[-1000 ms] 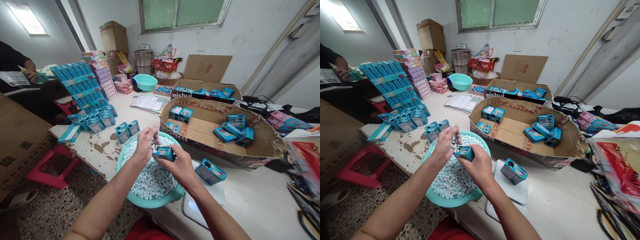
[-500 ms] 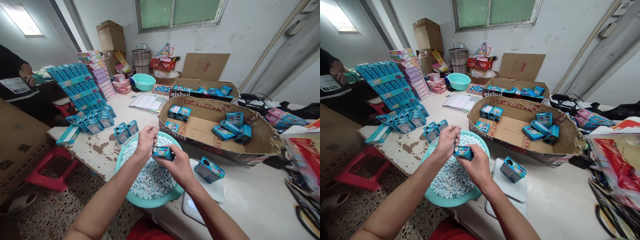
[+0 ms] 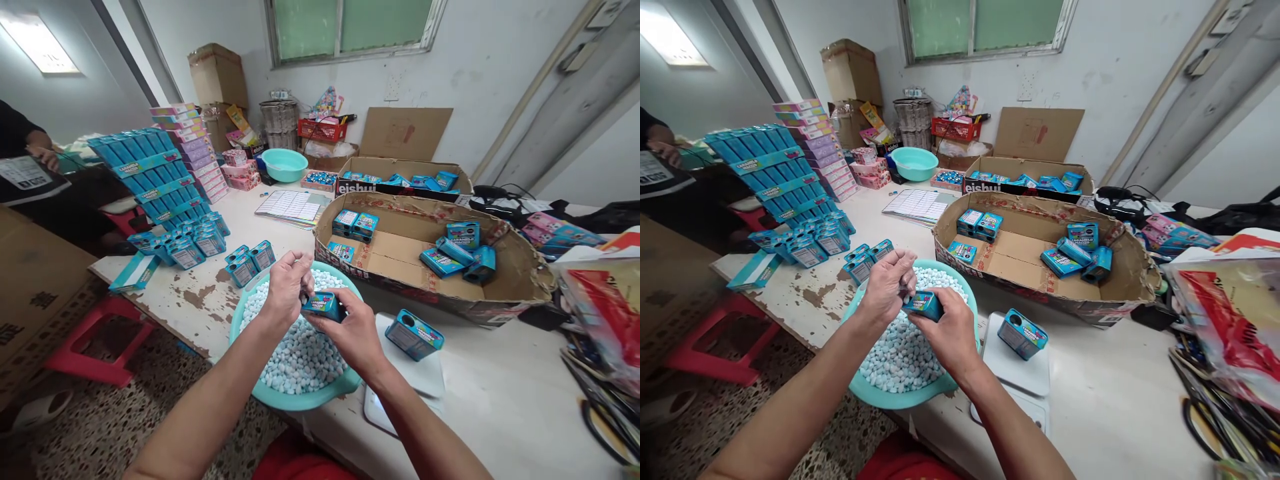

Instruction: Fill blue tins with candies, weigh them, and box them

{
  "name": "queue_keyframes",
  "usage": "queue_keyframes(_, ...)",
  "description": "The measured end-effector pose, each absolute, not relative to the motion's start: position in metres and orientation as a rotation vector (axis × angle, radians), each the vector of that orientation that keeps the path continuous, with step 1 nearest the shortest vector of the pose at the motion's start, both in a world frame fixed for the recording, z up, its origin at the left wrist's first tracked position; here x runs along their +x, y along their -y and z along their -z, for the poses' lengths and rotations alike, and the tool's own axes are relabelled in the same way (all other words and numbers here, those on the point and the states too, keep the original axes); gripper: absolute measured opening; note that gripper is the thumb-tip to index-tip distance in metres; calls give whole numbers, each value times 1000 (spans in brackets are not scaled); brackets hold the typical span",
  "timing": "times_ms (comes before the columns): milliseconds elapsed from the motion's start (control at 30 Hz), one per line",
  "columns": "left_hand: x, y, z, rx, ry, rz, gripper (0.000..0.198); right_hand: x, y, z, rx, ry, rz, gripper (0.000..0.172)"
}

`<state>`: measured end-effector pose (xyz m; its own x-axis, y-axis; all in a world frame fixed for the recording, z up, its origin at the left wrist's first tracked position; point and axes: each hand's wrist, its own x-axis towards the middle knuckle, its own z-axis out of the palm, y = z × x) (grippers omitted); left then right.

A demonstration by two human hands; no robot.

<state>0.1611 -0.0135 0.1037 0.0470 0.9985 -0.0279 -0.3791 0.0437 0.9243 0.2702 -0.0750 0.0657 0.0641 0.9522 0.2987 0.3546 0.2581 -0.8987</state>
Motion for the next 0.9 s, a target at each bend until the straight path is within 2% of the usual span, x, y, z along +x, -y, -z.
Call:
queue_keyframes(200,162,13,-102,970,-962,-1439,29,270,79,-68,-1277,1469,-722,24)
queue_keyframes(500,163,16,-113,877,-860,-1304,32,273,79,-65,-1252,1382,-794,28)
queue_keyframes(567,157,12,-116,823,-815,-1299,28,279,82,-65,-1233,1316,-871,31)
queue_keyframes(700,140,1,-105,580,-885,-1384,7,299,98,-64,-1176,1146,-981,38)
queue_keyframes(800,131,-1,-83,397,-1042,-1173,10,316,112,-61,-1203,1098,-930,38)
queue_keyframes(900,127,2,-65,438,-1006,-999,11,336,129,-57,-1234,1034,-905,40)
